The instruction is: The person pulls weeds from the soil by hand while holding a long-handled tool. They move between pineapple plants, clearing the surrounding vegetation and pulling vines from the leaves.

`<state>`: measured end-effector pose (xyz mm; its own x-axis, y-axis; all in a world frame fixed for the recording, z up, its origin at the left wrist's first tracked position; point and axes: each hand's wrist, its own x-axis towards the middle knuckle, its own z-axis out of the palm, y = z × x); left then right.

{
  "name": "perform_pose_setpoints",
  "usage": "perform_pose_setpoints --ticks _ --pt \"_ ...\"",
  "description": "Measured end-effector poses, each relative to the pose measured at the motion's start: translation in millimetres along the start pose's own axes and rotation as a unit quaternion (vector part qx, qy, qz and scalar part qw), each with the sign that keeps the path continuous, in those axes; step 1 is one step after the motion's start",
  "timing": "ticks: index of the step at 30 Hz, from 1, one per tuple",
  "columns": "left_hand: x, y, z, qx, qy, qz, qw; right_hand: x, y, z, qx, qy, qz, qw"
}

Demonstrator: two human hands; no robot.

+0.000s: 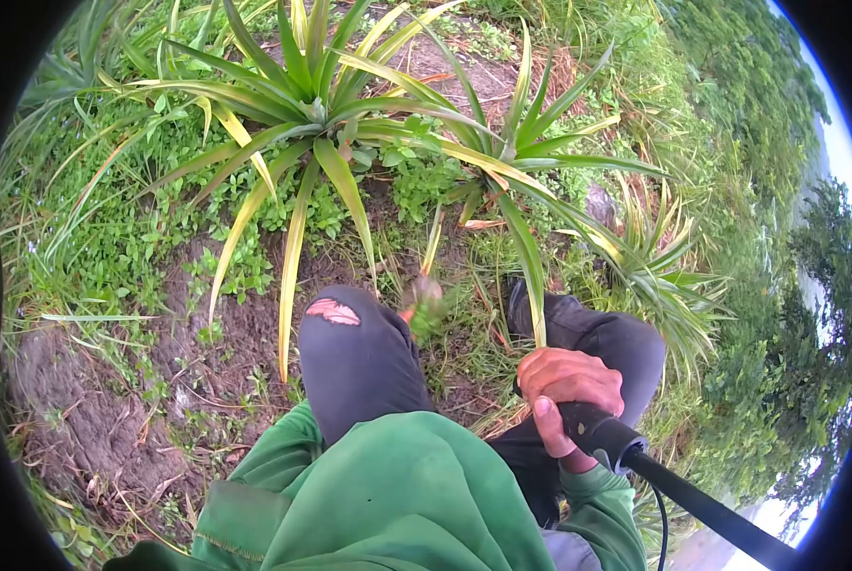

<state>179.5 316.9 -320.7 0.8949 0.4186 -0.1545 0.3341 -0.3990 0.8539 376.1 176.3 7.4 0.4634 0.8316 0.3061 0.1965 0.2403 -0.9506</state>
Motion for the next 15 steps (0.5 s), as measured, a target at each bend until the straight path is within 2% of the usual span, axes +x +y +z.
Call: perform_pose_setpoints --ticks 9,12,15 --pt "19.4 14.7 5.7 0.046 -0.137 0.053 0.988 -6.2 6.2 -5.5 -0.025 0.006 -0.017 1.000" --pt "37.3 3.7 -23.3 0.042 -0.169 0.061 0.983 -3.9 10.1 -5.4 -0.052 0.065 -0.034 0.996" --pt "51.3 -4.3 -64.2 -0.016 -0.053 0.058 0.997 -2.1 9.9 -18.8 -0.058 0.064 -0.025 0.996"
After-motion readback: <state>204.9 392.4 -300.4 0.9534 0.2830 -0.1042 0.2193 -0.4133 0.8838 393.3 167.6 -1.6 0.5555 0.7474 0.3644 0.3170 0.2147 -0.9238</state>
